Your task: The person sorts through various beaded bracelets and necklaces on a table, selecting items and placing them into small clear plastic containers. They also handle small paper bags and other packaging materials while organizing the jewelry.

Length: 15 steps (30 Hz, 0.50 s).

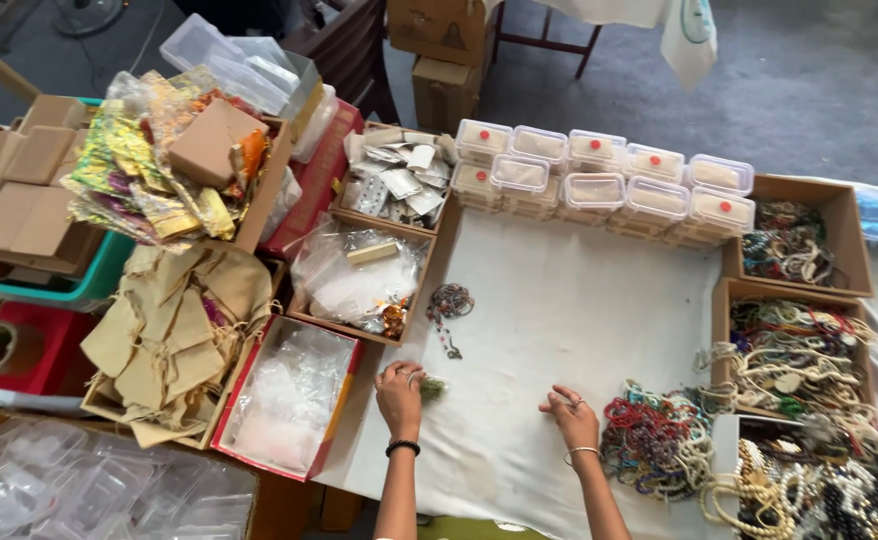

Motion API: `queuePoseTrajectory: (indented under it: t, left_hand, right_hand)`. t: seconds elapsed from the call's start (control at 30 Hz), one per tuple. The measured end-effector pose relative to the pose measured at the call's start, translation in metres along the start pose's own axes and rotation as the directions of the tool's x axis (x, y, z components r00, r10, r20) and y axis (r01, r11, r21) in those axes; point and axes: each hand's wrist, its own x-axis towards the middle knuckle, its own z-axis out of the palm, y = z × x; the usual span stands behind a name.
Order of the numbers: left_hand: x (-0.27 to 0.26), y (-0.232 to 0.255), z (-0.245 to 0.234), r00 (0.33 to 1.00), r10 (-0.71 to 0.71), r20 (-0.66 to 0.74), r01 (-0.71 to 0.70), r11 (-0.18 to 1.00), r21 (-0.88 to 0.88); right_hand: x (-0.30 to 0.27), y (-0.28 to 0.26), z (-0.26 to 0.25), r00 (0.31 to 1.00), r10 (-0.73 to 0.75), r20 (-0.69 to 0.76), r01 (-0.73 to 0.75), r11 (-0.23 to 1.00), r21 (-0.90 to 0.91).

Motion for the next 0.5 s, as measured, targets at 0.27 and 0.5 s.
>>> queuePoseTrajectory:
  t: [0.27,0.5]
  left_hand:
    - [0.085,0.005,-0.035,0.911,0.195,-0.364,-0.071,0.943,0.325]
    - [0.133,-0.009,-0.053,0.890,0.403,-0.213,-0.266,0.838,0.476]
  right_hand:
    - [0.008,0.006,-0.002,0.999,0.016,0.048,-0.014,1.000,-0.026]
    - [0.017,0.017,-0.006,0.996,0.017,0.085,-0.016,1.000,-0.008]
